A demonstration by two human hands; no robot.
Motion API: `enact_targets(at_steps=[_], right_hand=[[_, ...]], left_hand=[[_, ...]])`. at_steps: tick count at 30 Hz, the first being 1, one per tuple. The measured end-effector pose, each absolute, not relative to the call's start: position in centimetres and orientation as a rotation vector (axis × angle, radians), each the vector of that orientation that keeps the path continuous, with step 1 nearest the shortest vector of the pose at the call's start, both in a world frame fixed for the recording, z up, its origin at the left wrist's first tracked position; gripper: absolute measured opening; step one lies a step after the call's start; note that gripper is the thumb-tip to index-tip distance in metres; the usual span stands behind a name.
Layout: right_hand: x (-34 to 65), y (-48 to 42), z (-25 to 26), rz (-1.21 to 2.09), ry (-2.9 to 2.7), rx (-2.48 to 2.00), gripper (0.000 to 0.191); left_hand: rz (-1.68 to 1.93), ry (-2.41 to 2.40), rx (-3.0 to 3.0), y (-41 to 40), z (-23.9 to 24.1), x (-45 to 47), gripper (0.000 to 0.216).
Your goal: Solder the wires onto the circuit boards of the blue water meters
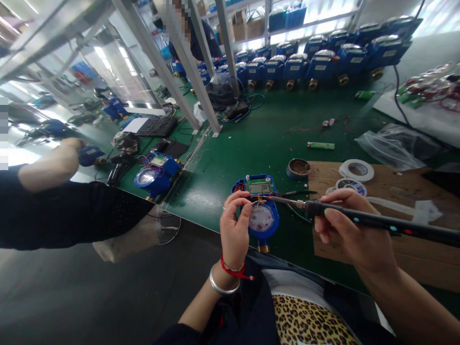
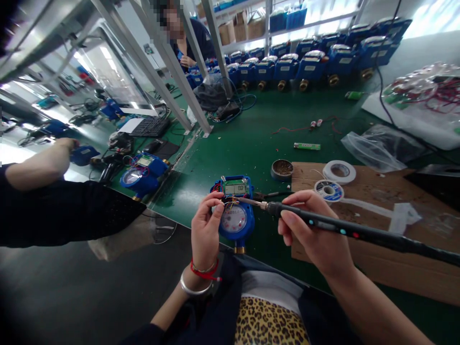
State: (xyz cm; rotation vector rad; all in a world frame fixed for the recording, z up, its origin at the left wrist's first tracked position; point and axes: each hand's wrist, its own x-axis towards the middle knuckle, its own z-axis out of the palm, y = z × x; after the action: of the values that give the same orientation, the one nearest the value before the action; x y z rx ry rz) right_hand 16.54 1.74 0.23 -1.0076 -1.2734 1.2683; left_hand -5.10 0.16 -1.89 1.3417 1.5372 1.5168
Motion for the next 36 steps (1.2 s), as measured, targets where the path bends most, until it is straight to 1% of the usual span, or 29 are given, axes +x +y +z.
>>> enact_targets(at_steps=[10, 36], right_hand=[[15.77, 1.78, 0.52, 1.296, -1.321, -1.073, 0.017], [16.00, 1.73, 0.55, 1.310, -1.348, -1.071, 0.016]], left_hand=[[1.498, 1.562, 1.363, 0.20, -1.79, -5.13, 0.015], [1.487, 1.561, 1.367, 0.14, -1.72, -5.09, 0.014]])
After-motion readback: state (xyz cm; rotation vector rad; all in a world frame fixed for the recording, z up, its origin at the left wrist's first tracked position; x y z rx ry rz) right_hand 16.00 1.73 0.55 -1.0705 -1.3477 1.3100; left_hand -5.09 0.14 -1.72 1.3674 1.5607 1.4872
